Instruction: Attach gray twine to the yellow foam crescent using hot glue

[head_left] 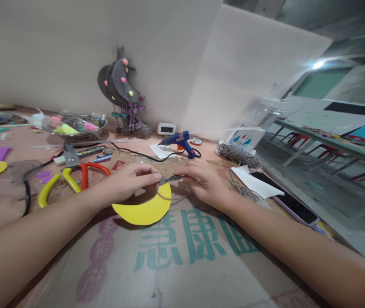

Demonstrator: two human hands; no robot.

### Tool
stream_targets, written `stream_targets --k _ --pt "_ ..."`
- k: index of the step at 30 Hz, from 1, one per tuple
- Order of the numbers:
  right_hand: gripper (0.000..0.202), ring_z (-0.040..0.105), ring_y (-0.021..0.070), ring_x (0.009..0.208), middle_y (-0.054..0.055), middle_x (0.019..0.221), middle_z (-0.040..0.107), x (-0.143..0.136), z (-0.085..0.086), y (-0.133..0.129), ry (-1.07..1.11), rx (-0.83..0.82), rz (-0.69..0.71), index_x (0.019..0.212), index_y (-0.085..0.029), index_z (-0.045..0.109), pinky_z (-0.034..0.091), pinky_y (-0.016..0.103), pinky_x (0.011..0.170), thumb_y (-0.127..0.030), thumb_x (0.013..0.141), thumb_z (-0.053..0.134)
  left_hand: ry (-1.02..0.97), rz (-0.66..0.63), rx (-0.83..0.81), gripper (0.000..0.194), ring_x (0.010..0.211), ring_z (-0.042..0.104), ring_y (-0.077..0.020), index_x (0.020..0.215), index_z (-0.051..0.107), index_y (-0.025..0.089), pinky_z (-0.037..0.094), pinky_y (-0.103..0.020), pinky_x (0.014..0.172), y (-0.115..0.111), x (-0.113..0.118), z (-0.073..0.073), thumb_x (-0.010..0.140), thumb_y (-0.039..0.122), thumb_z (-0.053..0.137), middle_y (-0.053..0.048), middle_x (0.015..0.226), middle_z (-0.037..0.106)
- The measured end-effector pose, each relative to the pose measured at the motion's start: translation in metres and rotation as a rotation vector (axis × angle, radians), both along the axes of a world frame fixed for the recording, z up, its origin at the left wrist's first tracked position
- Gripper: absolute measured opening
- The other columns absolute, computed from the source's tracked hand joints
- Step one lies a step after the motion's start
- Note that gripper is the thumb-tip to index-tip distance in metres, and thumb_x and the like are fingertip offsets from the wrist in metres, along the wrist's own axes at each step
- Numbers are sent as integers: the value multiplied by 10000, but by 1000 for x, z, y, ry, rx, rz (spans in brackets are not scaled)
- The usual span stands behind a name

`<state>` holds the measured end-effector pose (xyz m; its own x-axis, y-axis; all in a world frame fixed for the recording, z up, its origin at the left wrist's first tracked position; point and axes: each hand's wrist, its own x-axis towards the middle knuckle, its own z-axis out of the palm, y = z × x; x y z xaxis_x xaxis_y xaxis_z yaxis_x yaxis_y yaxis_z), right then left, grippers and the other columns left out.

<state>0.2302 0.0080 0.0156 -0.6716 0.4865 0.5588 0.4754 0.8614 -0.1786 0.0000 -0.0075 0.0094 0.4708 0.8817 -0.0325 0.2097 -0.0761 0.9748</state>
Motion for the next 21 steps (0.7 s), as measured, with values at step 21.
stream_targets --k 21 --pt "214 519 178 819 62 820 603 0 1 -3 -32 28 1 1022 -191 619 399 317 718 -257 884 469 40 14 21 287 419 375 -57 720 577 165 279 -181 407 1 0 -3 772 446 552 44 545 511"
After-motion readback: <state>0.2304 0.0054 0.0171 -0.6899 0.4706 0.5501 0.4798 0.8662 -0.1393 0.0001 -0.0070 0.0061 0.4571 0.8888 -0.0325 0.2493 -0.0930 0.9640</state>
